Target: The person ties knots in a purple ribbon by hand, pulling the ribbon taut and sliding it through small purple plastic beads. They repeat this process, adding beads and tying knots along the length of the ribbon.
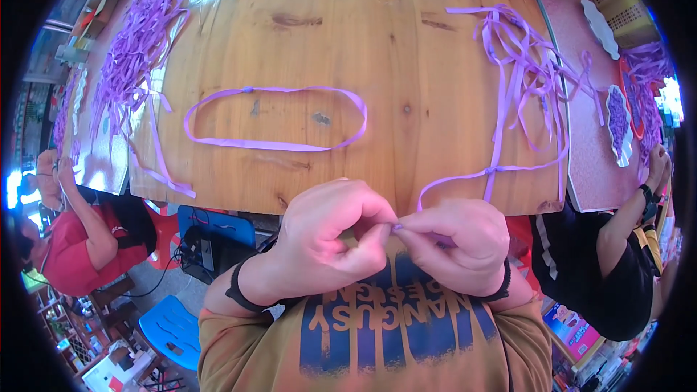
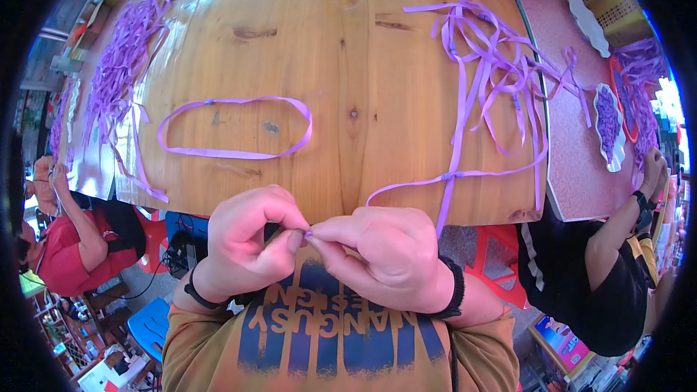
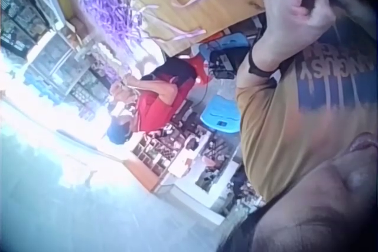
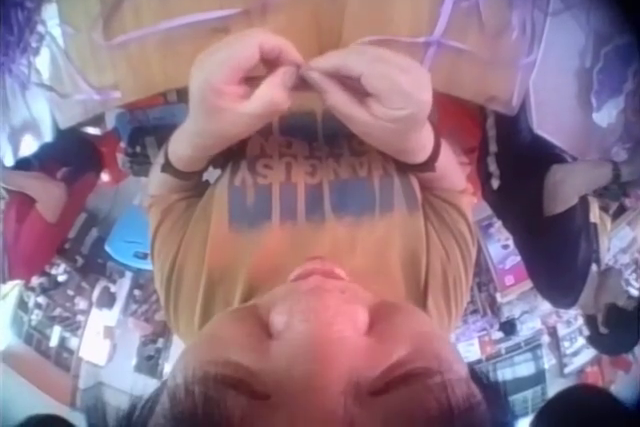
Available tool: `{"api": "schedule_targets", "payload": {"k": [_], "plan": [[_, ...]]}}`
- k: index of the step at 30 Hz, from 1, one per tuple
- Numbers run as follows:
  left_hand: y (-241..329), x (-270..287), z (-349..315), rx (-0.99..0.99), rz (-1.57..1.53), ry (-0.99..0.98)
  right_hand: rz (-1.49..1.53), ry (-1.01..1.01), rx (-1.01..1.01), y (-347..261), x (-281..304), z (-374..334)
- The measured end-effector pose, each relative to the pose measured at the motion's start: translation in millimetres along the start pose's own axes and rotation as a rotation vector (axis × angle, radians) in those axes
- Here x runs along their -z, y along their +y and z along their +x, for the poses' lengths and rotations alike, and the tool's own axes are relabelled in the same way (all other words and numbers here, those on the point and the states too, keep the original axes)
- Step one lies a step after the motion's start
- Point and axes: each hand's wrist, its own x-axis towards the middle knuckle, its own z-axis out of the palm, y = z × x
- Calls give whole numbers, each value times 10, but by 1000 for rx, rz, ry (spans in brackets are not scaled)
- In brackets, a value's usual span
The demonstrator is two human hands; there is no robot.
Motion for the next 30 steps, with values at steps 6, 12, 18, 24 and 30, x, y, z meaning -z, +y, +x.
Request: {"api": "schedule_targets", "payload": {"k": [6, 12, 18, 24, 30], "plan": [[-48, 7, -3, -220, 173, 100, 25, 5, -6, 9, 11, -4], [-15, 35, 6, -185, 192, 94, 39, 7, -37, -9, 30, -11], [-29, -28, 17, -425, 562, 93, 41, -49, 6, 28, -21, -32], [18, 33, -83, -377, 619, 15, 63, -121, 31, 58, -26, -111], [30, 211, -56, -206, 274, -233, 120, -179, 22, 79, 0, -94]]}}
